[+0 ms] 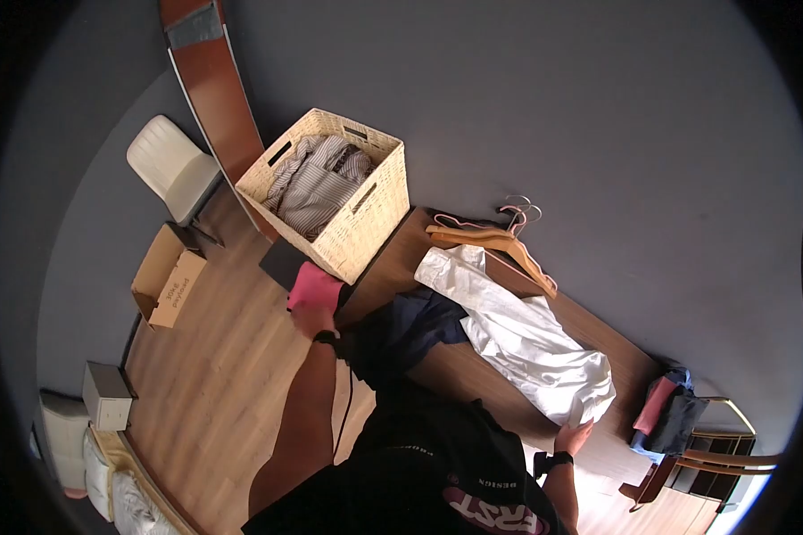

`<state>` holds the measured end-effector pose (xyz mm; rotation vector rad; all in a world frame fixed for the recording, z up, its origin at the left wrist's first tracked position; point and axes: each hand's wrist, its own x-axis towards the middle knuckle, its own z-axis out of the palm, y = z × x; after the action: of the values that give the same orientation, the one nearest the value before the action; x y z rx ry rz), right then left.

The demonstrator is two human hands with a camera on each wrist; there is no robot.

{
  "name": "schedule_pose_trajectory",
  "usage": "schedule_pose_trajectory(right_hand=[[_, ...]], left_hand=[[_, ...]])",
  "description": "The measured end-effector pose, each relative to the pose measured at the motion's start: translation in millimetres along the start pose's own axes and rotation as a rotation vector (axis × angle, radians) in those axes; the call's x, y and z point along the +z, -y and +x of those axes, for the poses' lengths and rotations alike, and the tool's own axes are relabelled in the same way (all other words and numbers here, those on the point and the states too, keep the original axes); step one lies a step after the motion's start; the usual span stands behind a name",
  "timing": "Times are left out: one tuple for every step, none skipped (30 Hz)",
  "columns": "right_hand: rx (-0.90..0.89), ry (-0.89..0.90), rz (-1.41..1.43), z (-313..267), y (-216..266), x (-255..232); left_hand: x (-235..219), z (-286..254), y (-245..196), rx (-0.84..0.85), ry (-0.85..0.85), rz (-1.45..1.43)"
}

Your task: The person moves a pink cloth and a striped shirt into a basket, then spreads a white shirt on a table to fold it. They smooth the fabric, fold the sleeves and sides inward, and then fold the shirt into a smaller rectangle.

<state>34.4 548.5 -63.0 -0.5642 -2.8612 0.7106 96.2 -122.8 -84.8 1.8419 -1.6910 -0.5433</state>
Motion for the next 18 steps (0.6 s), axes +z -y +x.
schedule_pose_trajectory(right_hand=[[0.002, -0.008, 0.000, -1.3, 2.0, 0.6], [0.003, -0.016, -0.001, -2.1, 3.8, 1.2], [0.013, -0.010, 0.008, -2.1, 5.5, 0.7], [0.024, -0.004, 0.017, -2.0, 5.5, 0.5], [0.036, 0.002, 0.025, -2.1, 5.7, 0.7], [0.021, 0.004, 0.015, -2.1, 5.7, 0.9], [0.007, 0.006, 0.002, -1.3, 3.2, 1.2], [-0.008, 0.008, -0.011, -1.4, 0.4, 1.8], [-0.004, 0.012, -0.017, -1.9, 0.8, 0.9], [-0.001, 0.015, -0.022, -1.1, 1.4, 0.1], [0.000, 0.018, -0.026, -0.4, 2.4, -0.5], [0.005, 0.012, -0.029, -0.7, 4.2, -1.0], [0.010, 0.007, -0.032, -1.0, 4.3, -0.2], [0.016, 0.002, -0.035, -1.1, 4.3, 0.6], [0.016, 0.003, -0.031, -1.0, 5.4, 0.2], [0.016, 0.005, -0.026, -1.5, 5.9, -0.7], [0.017, 0.008, -0.022, -2.0, 6.6, -1.1], [0.015, 0.003, -0.011, -2.2, 7.3, -0.9]], left_hand=[[12.7, 14.5, 19.3, -0.151, -0.026, 0.060], [21.7, 27.1, 37.4, -0.303, -0.053, 0.120], [20.0, 37.4, 49.6, -0.404, 0.147, -0.060], [16.8, 46.6, 59.8, -0.500, 0.348, -0.241], [16.6, 52.1, 68.7, -0.590, 0.551, -0.422], [21.0, 53.4, 76.3, -0.424, 0.536, -0.433], [10.8, 49.7, 63.0, -0.421, 0.533, -0.469], [0.6, 44.9, 49.8, -0.419, 0.531, -0.505], [-9.0, 40.3, 37.9, -0.419, 0.529, -0.540], [-5.9, 43.2, 40.7, -0.438, 0.519, -0.559], [-0.5, 49.4, 45.5, -0.456, 0.507, -0.580], [3.0, 55.0, 47.8, -0.474, 0.495, -0.601], [11.8, 62.6, 56.3, -0.485, 0.515, -0.631], [20.0, 69.6, 64.9, -0.495, 0.535, -0.661], [18.5, 71.2, 62.7, -0.505, 0.555, -0.692], [17.4, 71.8, 60.6, -0.492, 0.574, -0.773], [16.2, 73.3, 57.9, -0.478, 0.591, -0.854], [10.1, 74.4, 50.8, -0.463, 0.608, -0.934]])
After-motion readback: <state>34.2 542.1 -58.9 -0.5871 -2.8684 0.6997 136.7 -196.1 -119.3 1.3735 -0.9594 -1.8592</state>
